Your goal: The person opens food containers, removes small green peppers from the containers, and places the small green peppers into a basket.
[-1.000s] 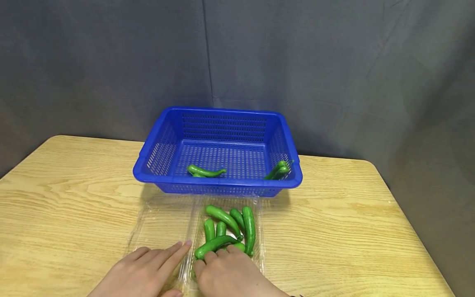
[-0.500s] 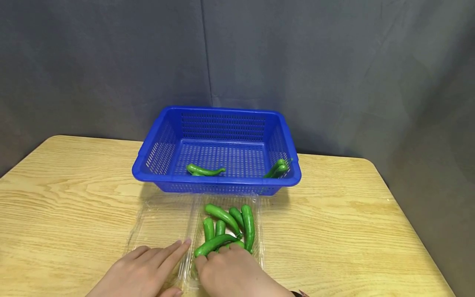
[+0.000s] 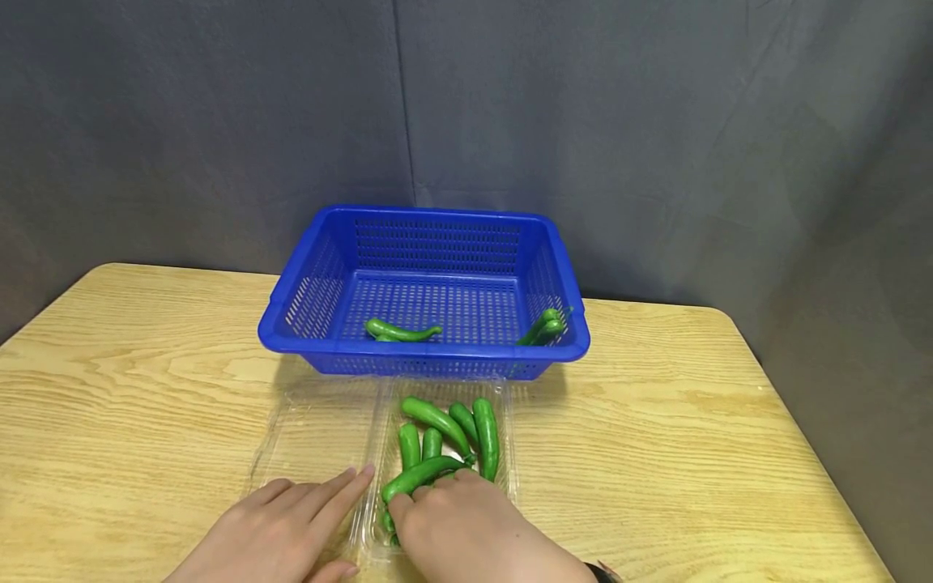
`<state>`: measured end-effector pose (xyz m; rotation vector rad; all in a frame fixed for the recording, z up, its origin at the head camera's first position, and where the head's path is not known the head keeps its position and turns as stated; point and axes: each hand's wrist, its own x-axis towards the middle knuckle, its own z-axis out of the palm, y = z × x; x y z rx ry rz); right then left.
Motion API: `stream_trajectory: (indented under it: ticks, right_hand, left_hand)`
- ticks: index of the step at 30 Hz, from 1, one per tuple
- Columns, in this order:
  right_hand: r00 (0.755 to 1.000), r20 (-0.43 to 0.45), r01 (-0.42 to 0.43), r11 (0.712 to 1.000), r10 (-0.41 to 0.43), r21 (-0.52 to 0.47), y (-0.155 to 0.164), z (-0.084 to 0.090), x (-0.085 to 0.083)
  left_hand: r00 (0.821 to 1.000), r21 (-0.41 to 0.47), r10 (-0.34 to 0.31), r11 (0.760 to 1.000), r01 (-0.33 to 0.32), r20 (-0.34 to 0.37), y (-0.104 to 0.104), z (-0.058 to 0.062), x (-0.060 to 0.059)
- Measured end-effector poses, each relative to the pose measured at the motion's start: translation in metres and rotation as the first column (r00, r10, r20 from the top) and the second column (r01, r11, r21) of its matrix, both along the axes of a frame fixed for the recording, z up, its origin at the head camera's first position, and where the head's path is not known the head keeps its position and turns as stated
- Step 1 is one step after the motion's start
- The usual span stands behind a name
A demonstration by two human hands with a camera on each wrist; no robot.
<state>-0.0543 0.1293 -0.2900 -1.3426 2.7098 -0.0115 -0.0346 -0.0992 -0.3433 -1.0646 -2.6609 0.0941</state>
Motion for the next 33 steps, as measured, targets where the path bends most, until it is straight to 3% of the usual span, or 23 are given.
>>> stream_trajectory:
  ticks: [7,12,22,27,33]
  right_hand:
    - [0.999,-0.030,-0.019,1.000,0.019,0.002,0.000,0.001,0.000]
    - [0.999,0.034,0.001,1.000,-0.001,0.012,0.001,0.003,-0.002]
    - [0.974,0.160,0.169,0.985,-0.160,-0.043,0.008,0.010,-0.010]
    - [0.983,0.119,0.146,0.989,-0.141,-0.036,0.008,0.010,-0.009]
    - [0.992,0.075,0.102,0.993,-0.097,-0.059,0.005,0.013,-0.008]
  left_hand:
    - [1.000,-0.007,0.012,1.000,-0.011,0.020,0.000,0.000,0.000]
    - [1.000,0.005,0.004,1.000,-0.004,0.016,0.000,0.000,0.000]
    - [1.000,0.037,-0.016,0.999,0.016,0.002,0.000,-0.001,0.000]
    - [1.000,0.037,-0.015,0.999,0.016,-0.011,0.000,-0.002,0.000]
    - [0.999,0.013,0.002,1.000,-0.003,0.032,0.000,-0.001,0.000]
